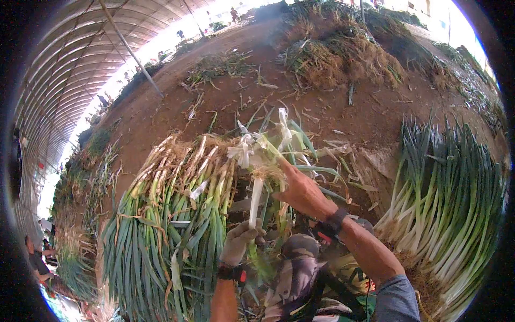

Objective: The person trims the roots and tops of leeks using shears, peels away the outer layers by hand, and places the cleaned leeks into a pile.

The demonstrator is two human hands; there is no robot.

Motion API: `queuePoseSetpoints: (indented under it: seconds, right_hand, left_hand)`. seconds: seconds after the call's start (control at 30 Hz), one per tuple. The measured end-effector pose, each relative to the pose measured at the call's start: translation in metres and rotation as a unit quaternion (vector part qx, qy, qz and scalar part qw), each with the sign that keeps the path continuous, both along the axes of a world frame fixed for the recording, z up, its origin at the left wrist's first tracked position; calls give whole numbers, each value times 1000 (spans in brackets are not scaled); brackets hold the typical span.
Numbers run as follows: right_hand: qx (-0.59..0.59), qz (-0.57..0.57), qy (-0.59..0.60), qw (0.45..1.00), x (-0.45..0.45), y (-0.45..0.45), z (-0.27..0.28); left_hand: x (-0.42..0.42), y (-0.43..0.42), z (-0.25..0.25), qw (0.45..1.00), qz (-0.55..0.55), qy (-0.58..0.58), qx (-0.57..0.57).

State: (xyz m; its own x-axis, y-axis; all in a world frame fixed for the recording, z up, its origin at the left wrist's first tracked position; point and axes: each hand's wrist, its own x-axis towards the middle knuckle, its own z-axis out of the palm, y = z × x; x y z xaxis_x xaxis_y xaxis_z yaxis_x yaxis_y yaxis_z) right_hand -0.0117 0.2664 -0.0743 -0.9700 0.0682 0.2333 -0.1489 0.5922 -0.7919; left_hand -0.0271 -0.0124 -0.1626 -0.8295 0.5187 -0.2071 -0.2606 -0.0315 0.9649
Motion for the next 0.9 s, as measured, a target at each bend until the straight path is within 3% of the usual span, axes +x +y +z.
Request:
queuePoseSetpoints:
  seconds: [0.1,0.2,0.33,0.37,0.5,0.6,0.7,0.8,0.83,0.9]
  right_hand:
    - [123,-17,118,985,-4,-10,4]
    - [185,77,191,961,5,-23,17]
    - [316,218,248,889,10,-48,36]
    - [408,194,291,843,10,-56,38]
    - [589,142,291,740,-9,-65,38]
    - [667,74,289,683,-14,-50,68]
    - [603,58,283,744,-31,-17,93]
    - [682,44,243,688,-17,-7,107]
    - [712,59,190,673,-7,-15,110]
    - [740,101,237,621,5,-18,97]
  left_hand:
    - [5,-3,7,1000,19,19,-1]
    - [2,-4,16,997,61,35,-23]
    - [-4,1,39,990,69,71,-98]
    - [3,8,67,985,59,114,-119]
    - [-7,14,46,996,-5,92,-12]
    - [9,6,49,995,-17,93,-31]
    - [16,-13,1,978,-60,137,-148]
    - [25,-13,5,976,-26,121,-177]
    - [30,-8,16,981,-25,133,-141]
    - [31,1,32,974,-46,158,-154]
